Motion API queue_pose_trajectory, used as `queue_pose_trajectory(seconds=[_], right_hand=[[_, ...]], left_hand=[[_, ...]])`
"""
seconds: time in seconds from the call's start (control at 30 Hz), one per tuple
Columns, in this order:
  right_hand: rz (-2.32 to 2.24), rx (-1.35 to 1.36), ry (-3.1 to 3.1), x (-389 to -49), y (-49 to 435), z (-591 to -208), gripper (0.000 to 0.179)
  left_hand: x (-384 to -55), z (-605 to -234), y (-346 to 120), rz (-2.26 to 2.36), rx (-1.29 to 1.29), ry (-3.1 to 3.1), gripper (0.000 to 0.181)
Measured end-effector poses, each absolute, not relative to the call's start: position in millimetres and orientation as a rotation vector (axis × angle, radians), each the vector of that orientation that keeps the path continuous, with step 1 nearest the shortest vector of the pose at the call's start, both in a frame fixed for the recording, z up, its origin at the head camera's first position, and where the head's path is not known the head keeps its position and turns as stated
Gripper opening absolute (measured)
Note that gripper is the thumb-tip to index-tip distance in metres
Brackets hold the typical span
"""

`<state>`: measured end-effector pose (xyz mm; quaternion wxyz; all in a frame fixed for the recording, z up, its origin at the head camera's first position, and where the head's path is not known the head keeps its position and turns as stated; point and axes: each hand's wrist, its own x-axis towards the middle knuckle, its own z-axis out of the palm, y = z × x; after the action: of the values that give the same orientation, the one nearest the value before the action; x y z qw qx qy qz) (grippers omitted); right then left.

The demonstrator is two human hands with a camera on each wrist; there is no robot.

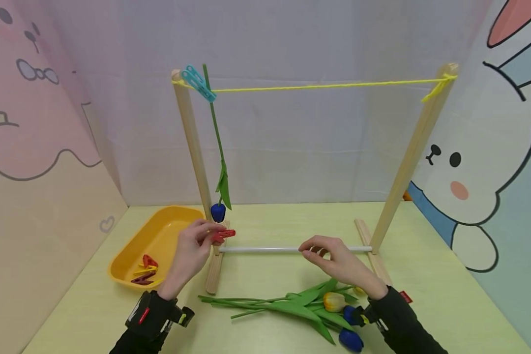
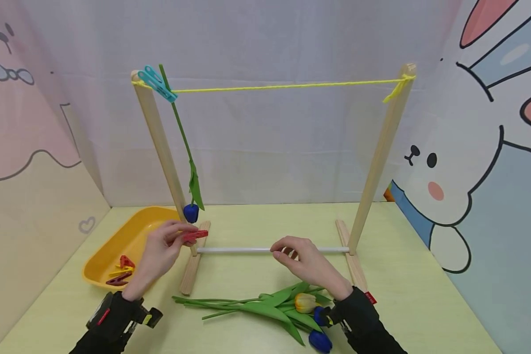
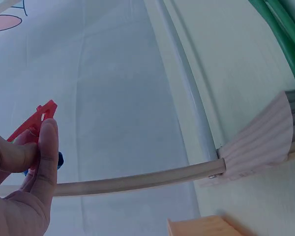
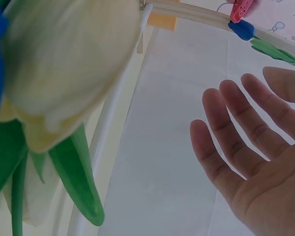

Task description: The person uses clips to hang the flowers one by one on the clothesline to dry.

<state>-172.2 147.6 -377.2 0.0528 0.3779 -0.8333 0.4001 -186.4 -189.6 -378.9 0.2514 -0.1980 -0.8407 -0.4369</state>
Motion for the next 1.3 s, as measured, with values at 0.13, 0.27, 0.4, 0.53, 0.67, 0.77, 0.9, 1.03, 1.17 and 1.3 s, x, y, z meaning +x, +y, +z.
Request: queue_pose_trajectory(seconds=[0.13, 0.27, 0.4, 0.53, 0.67, 0.77, 0.9, 1.03, 1.17, 1.3], right_hand=[[1.222, 1.155, -2.534, -171.9, 146.4, -377.1, 0.016], [1.235, 1.172, -2.543, -170.8, 144.7, -377.0, 0.017], [1.224, 1.171, -2.547, -171.4, 143.8, -377.2, 0.017], [1.201, 1.166, -2.55, -172.9, 144.0, -376.0, 0.016], [1.174, 1.17, -2.55, -174.4, 144.0, -374.2, 0.015], [1.158, 1.165, -2.553, -175.7, 143.2, -372.2, 0.014], [1.141, 1.165, -2.584, -176.1, 142.0, -369.1, 0.014], [1.128, 1.205, -2.653, -174.6, 141.1, -368.5, 0.016], [1.084, 1.3, -2.745, -172.7, 137.7, -371.6, 0.018], [0.975, 1.399, -2.853, -168.5, 128.9, -376.0, 0.019]], left_hand=[[-186.3, -379.8, -185.1, -1.253, -0.497, -2.335, 0.029], [-184.1, -380.3, -182.7, -1.363, -0.422, -2.323, 0.03], [-180.9, -379.9, -180.2, -1.533, -0.37, -2.295, 0.027], [-178.9, -379.4, -176.9, -1.648, -0.356, -2.279, 0.026], [-177.9, -381.4, -174.2, -1.665, -0.357, -2.281, 0.024], [-176.8, -385.1, -172.7, -1.645, -0.347, -2.29, 0.026], [-174.7, -390.9, -171.1, -1.634, -0.368, -2.321, 0.025], [-173.9, -395.3, -168.6, -1.607, -0.454, -2.358, 0.024], [-175.3, -399.1, -165.6, -1.585, -0.502, -2.373, 0.025], [-175.8, -402.2, -163.7, -1.607, -0.502, -2.384, 0.023]])
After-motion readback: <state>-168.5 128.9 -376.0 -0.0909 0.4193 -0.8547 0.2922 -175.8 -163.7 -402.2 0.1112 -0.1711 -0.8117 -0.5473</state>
